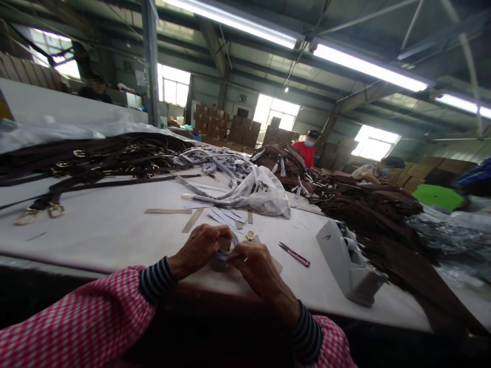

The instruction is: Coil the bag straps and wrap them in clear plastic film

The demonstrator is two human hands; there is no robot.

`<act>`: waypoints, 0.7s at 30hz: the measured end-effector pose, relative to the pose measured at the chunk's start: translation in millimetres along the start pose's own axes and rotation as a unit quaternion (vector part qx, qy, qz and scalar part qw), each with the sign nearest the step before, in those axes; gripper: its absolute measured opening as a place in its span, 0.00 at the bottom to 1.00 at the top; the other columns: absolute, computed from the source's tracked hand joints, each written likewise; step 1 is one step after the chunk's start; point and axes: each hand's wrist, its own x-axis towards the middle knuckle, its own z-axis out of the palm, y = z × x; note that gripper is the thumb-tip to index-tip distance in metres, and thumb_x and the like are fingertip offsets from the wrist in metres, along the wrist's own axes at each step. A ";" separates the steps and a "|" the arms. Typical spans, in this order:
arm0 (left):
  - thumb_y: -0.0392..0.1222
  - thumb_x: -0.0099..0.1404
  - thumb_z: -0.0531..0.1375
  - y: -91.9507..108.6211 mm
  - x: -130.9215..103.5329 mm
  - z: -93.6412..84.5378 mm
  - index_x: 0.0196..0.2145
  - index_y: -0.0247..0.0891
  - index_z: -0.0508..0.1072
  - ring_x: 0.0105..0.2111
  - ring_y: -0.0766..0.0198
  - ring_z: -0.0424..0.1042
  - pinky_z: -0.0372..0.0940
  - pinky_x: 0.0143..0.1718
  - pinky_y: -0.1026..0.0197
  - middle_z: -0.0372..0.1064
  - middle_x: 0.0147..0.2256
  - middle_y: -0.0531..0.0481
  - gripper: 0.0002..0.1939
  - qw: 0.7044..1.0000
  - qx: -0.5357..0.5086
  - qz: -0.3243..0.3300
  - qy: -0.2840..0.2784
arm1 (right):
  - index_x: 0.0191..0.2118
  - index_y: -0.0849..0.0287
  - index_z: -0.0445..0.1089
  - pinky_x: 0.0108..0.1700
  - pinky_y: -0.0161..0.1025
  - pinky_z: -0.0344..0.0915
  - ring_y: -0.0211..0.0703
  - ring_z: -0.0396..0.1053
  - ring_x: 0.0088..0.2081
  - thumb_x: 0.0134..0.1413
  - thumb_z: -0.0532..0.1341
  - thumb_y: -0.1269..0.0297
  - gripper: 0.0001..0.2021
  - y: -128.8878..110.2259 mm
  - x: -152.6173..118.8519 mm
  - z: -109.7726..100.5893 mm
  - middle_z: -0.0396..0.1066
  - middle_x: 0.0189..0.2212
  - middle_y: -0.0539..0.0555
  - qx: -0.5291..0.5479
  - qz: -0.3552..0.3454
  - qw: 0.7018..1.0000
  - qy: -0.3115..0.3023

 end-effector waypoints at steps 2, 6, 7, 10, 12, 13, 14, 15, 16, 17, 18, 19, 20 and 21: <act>0.39 0.67 0.58 0.4 -0.2 5.8 0.34 0.40 0.78 0.33 0.59 0.75 0.63 0.37 0.60 0.77 0.30 0.51 0.08 1.000 -0.022 0.004 0.008 | 0.33 0.57 0.78 0.37 0.33 0.62 0.40 0.74 0.33 0.54 0.68 0.77 0.06 0.6 8.6 -2.7 0.78 0.29 0.48 0.035 0.032 0.999 -0.017; 0.42 0.68 0.58 -3.4 -4.8 20.4 0.41 0.39 0.75 0.34 0.58 0.77 0.67 0.37 0.59 0.77 0.32 0.50 0.07 0.992 -0.100 -0.018 0.074 | 0.29 0.58 0.72 0.33 0.34 0.61 0.40 0.71 0.29 0.47 0.70 0.74 0.08 4.4 20.9 -3.2 0.74 0.26 0.47 0.015 0.080 0.997 -0.016; 0.42 0.68 0.59 -5.1 -6.1 23.2 0.41 0.39 0.73 0.33 0.59 0.76 0.68 0.37 0.59 0.77 0.32 0.51 0.07 0.987 -0.130 -0.028 0.091 | 0.30 0.58 0.71 0.33 0.34 0.61 0.40 0.71 0.29 0.47 0.70 0.74 0.08 6.1 22.7 -2.7 0.74 0.26 0.47 0.014 0.086 0.996 -0.018; 0.41 0.68 0.60 -9.2 -10.5 28.4 0.39 0.41 0.71 0.33 0.61 0.75 0.68 0.36 0.60 0.75 0.32 0.53 0.03 0.976 -0.185 -0.032 0.107 | 0.33 0.56 0.70 0.33 0.33 0.63 0.39 0.71 0.28 0.48 0.68 0.74 0.08 12.1 26.0 -1.6 0.73 0.27 0.46 0.053 0.094 0.993 -0.043; 0.40 0.70 0.60 -10.2 -13.6 30.8 0.37 0.41 0.70 0.32 0.62 0.73 0.67 0.36 0.61 0.73 0.31 0.54 0.02 0.982 -0.162 -0.004 0.098 | 0.36 0.55 0.70 0.31 0.32 0.63 0.38 0.70 0.26 0.49 0.67 0.74 0.09 16.0 26.8 -1.0 0.73 0.27 0.45 0.100 0.090 0.989 -0.061; 0.39 0.71 0.59 -10.3 -15.0 32.0 0.36 0.41 0.70 0.32 0.63 0.72 0.67 0.36 0.61 0.73 0.31 0.54 0.03 0.985 -0.142 0.015 0.097 | 0.38 0.55 0.71 0.29 0.31 0.63 0.37 0.70 0.26 0.50 0.66 0.75 0.10 17.7 27.1 -0.6 0.73 0.27 0.45 0.127 0.084 0.986 -0.072; 0.38 0.71 0.58 -10.2 -16.2 33.2 0.36 0.41 0.70 0.32 0.63 0.72 0.67 0.36 0.62 0.72 0.32 0.54 0.04 0.987 -0.121 0.037 0.100 | 0.39 0.55 0.72 0.29 0.31 0.63 0.37 0.70 0.25 0.51 0.65 0.75 0.10 19.2 27.3 0.1 0.73 0.27 0.45 0.154 0.076 0.982 -0.083; 0.37 0.72 0.58 -10.2 -16.9 34.1 0.36 0.41 0.70 0.33 0.63 0.72 0.67 0.37 0.61 0.71 0.33 0.54 0.04 0.987 -0.100 0.058 0.108 | 0.39 0.55 0.72 0.28 0.30 0.63 0.37 0.70 0.25 0.51 0.64 0.75 0.09 20.5 27.5 1.1 0.73 0.26 0.45 0.177 0.069 0.977 -0.092; 0.35 0.71 0.58 -10.2 -17.3 34.5 0.37 0.41 0.70 0.34 0.63 0.72 0.67 0.38 0.61 0.71 0.34 0.54 0.04 0.986 -0.081 0.078 0.121 | 0.37 0.56 0.73 0.28 0.30 0.63 0.37 0.71 0.26 0.51 0.64 0.74 0.07 21.6 27.9 2.3 0.73 0.26 0.45 0.194 0.062 0.974 -0.097; 0.35 0.71 0.58 -10.5 -17.2 34.0 0.39 0.42 0.70 0.36 0.63 0.72 0.68 0.39 0.61 0.70 0.35 0.53 0.03 0.984 -0.067 0.094 0.137 | 0.34 0.57 0.74 0.28 0.30 0.63 0.37 0.71 0.26 0.51 0.65 0.74 0.05 22.5 28.3 3.6 0.73 0.25 0.46 0.204 0.058 0.972 -0.096; 0.35 0.71 0.59 -11.2 -16.7 32.3 0.41 0.42 0.70 0.37 0.62 0.72 0.69 0.39 0.61 0.69 0.37 0.52 0.04 0.982 -0.061 0.105 0.147 | 0.31 0.58 0.73 0.29 0.30 0.64 0.38 0.71 0.27 0.51 0.66 0.72 0.03 23.2 28.9 4.9 0.73 0.25 0.47 0.208 0.058 0.972 -0.092; 0.36 0.71 0.60 -12.2 -16.1 29.1 0.44 0.43 0.70 0.38 0.62 0.72 0.70 0.39 0.61 0.69 0.39 0.51 0.06 0.980 -0.059 0.113 0.150 | 0.28 0.59 0.72 0.28 0.30 0.63 0.38 0.71 0.27 0.51 0.67 0.71 0.04 23.9 29.7 6.1 0.72 0.24 0.47 0.207 0.062 0.973 -0.086; 0.37 0.71 0.61 -13.5 -15.6 24.4 0.47 0.43 0.70 0.39 0.61 0.72 0.71 0.39 0.60 0.69 0.41 0.50 0.08 0.981 -0.055 0.117 0.146 | 0.26 0.59 0.71 0.28 0.30 0.63 0.37 0.70 0.26 0.50 0.68 0.70 0.06 24.4 30.7 7.2 0.72 0.23 0.47 0.205 0.067 0.973 -0.081; 0.40 0.71 0.62 -15.2 -15.4 18.5 0.50 0.44 0.69 0.41 0.59 0.72 0.72 0.40 0.58 0.68 0.43 0.49 0.11 0.984 -0.043 0.114 0.133 | 0.25 0.59 0.70 0.27 0.30 0.62 0.37 0.70 0.25 0.50 0.69 0.69 0.08 24.9 31.9 8.0 0.71 0.22 0.47 0.203 0.072 0.973 -0.081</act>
